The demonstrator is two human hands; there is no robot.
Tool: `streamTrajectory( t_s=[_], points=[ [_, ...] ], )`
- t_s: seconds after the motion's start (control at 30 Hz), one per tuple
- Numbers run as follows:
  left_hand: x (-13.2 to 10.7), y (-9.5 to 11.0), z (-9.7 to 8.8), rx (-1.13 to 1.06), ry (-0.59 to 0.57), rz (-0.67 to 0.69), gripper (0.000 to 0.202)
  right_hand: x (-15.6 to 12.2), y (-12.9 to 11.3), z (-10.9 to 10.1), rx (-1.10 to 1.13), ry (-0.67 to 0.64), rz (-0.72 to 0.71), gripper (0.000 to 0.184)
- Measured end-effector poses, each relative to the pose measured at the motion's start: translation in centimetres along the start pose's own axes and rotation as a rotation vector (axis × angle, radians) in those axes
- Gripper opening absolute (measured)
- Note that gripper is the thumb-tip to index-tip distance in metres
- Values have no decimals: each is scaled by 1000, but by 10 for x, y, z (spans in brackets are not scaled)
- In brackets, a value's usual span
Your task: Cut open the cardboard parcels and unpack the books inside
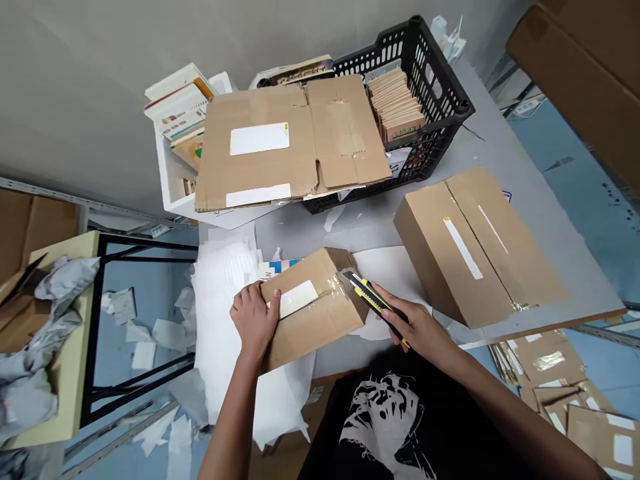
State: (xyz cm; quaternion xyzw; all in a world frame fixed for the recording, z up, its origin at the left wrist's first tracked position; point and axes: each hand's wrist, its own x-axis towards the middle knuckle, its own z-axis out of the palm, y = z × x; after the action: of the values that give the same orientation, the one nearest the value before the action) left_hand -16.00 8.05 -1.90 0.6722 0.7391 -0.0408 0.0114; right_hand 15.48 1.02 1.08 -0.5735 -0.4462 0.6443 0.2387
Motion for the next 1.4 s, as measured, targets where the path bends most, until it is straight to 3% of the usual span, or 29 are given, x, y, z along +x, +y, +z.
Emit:
streamTrajectory(
  t_s=[0.23,0.43,0.77,1.07,1.4],
  points=[
    [0,0,3,1,10,-22,46,11,-5,2,-58,12,-71,53],
    [0,-6,5,-21,16,-51,45,9,-5,-4,-28,-26,-19,53],
    [-1,5,5,8,20,-73,45,20,-8,-12,-65,-97,10,53],
    [3,20,4,134,-17,-41,48,16,8,-30,-111,-138,67,52],
    [-2,23,8,215,-13,-12,51,-2,28,-27,-101,-171,64,53]
  ],
)
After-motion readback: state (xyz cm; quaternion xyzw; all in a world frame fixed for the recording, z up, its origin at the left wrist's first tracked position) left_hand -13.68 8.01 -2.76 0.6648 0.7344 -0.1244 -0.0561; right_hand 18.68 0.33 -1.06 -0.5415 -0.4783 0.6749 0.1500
